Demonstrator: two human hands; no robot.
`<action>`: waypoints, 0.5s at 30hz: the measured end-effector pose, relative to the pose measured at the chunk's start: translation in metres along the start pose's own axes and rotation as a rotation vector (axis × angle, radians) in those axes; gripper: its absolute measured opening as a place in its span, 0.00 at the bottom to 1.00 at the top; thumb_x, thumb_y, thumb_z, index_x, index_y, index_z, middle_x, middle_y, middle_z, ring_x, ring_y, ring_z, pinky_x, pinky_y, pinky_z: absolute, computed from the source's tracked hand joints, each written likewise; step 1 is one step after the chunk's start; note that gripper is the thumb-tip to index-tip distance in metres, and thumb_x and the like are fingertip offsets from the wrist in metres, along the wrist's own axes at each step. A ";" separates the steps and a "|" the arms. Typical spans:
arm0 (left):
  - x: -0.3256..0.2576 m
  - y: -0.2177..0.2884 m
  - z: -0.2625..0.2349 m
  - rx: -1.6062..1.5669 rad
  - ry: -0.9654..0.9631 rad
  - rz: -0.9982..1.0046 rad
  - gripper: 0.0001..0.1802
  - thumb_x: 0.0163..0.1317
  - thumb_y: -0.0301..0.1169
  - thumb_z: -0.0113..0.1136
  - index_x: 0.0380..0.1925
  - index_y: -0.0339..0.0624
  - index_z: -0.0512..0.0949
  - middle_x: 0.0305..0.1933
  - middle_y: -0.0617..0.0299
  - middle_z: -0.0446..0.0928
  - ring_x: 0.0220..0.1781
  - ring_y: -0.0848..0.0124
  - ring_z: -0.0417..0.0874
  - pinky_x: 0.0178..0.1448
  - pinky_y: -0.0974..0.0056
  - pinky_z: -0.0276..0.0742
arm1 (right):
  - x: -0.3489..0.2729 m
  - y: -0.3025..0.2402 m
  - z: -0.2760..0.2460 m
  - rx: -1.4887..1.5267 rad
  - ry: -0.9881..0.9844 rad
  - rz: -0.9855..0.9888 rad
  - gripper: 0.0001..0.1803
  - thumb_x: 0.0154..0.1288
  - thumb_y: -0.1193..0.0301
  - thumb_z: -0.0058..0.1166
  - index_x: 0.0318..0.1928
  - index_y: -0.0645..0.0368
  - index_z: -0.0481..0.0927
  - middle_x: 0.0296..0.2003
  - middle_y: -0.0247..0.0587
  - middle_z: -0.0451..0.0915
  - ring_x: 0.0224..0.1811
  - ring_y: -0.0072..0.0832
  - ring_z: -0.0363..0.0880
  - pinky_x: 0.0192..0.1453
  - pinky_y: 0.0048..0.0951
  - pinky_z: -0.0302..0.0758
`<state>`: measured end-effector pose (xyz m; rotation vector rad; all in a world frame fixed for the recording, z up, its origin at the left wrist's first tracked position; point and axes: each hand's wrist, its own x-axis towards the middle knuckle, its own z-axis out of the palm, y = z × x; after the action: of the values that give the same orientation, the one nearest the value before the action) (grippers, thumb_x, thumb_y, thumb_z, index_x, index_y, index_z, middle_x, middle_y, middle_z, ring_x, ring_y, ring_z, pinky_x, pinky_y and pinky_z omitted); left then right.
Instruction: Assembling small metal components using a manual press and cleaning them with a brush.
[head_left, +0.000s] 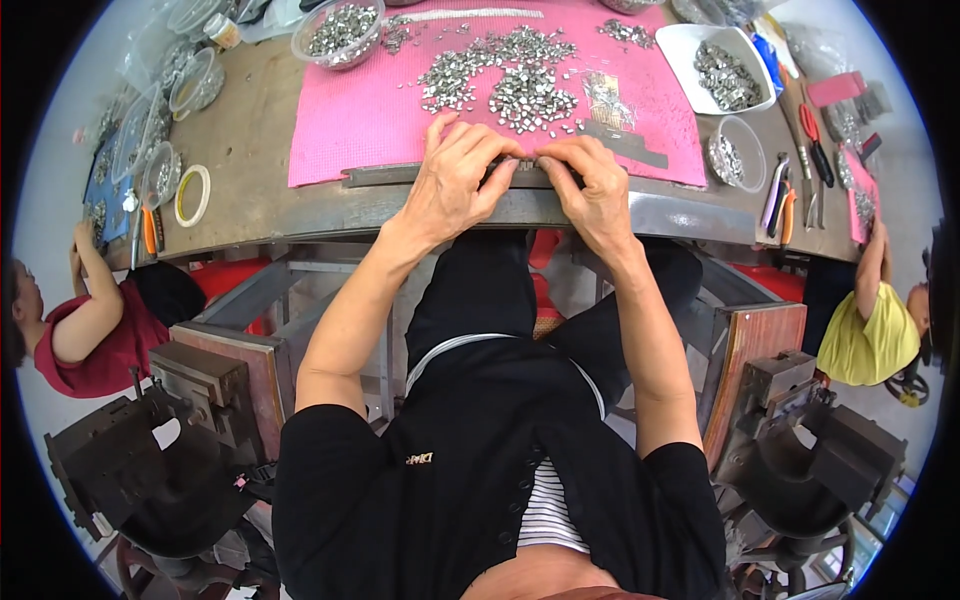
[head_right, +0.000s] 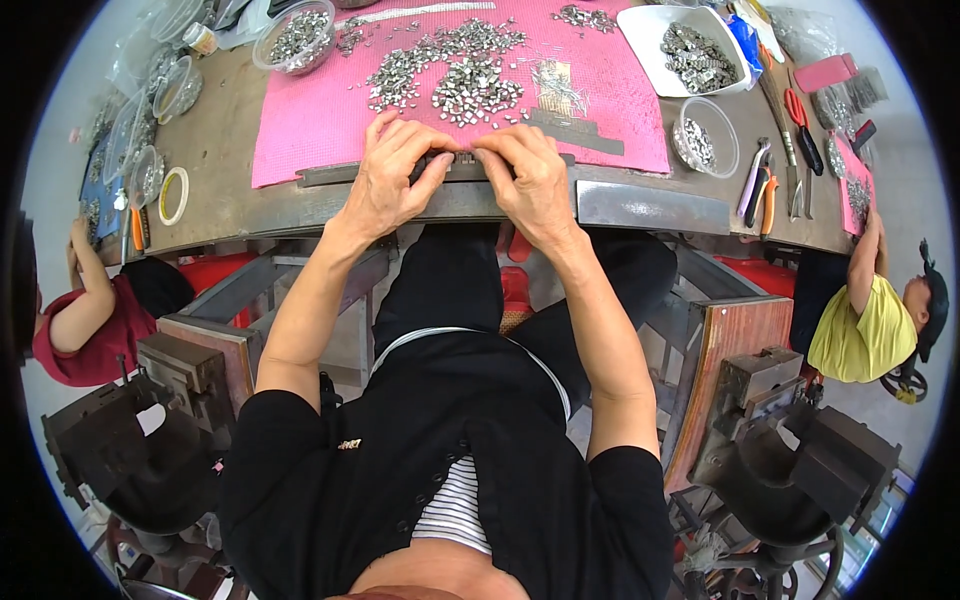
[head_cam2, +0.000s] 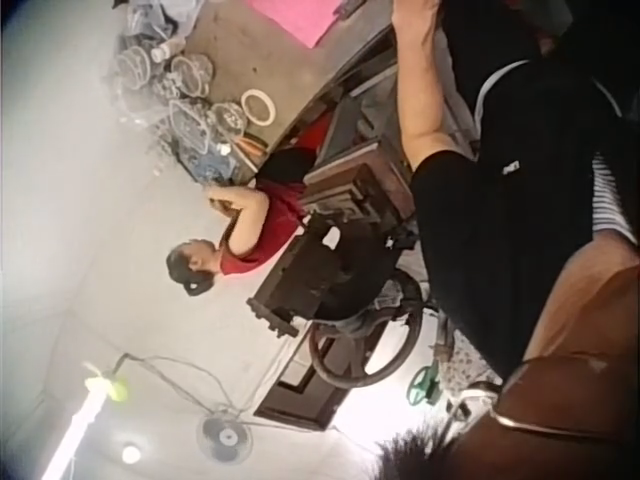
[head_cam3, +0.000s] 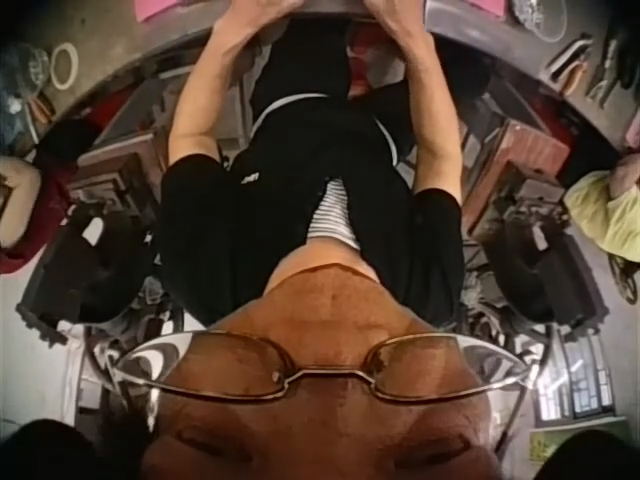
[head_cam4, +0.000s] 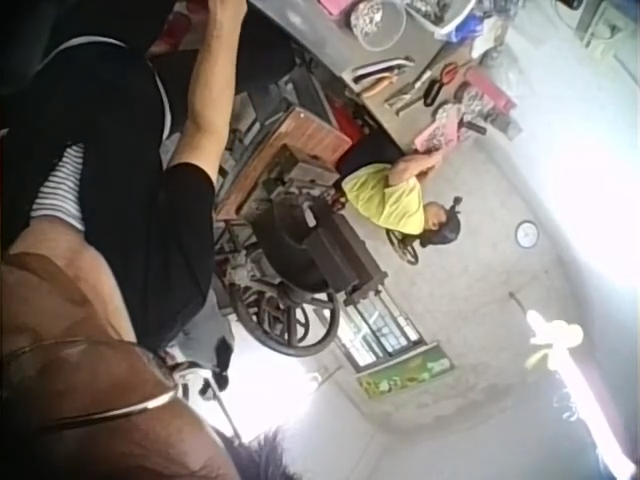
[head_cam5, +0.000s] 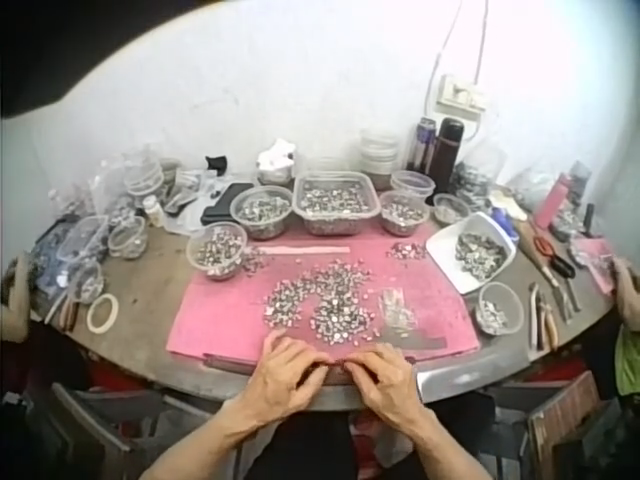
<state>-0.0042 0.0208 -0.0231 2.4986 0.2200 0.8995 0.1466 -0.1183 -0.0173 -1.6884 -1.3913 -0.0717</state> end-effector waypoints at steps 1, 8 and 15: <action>0.000 0.000 0.001 0.003 0.023 0.006 0.10 0.60 0.32 0.69 0.40 0.46 0.81 0.35 0.64 0.79 0.40 0.64 0.80 0.71 0.46 0.59 | 0.002 0.002 -0.002 -0.001 0.007 0.022 0.06 0.60 0.77 0.65 0.39 0.58 0.86 0.34 0.39 0.81 0.38 0.38 0.79 0.46 0.36 0.73; 0.002 0.010 0.015 0.144 0.093 -0.072 0.13 0.57 0.39 0.72 0.39 0.48 0.82 0.34 0.66 0.79 0.39 0.65 0.79 0.71 0.45 0.57 | 0.023 0.023 -0.009 -0.076 -0.083 0.121 0.05 0.61 0.73 0.65 0.38 0.56 0.87 0.33 0.40 0.80 0.39 0.39 0.79 0.48 0.40 0.72; 0.008 -0.001 0.001 0.129 0.111 -0.159 0.07 0.62 0.36 0.67 0.38 0.50 0.84 0.34 0.68 0.82 0.42 0.66 0.80 0.68 0.45 0.57 | 0.029 0.022 -0.005 -0.240 -0.132 0.006 0.04 0.62 0.71 0.64 0.36 0.56 0.85 0.34 0.38 0.79 0.41 0.37 0.77 0.49 0.40 0.67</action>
<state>0.0026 0.0236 -0.0194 2.5071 0.5209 0.9857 0.1768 -0.0987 -0.0119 -1.9241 -1.5242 -0.1294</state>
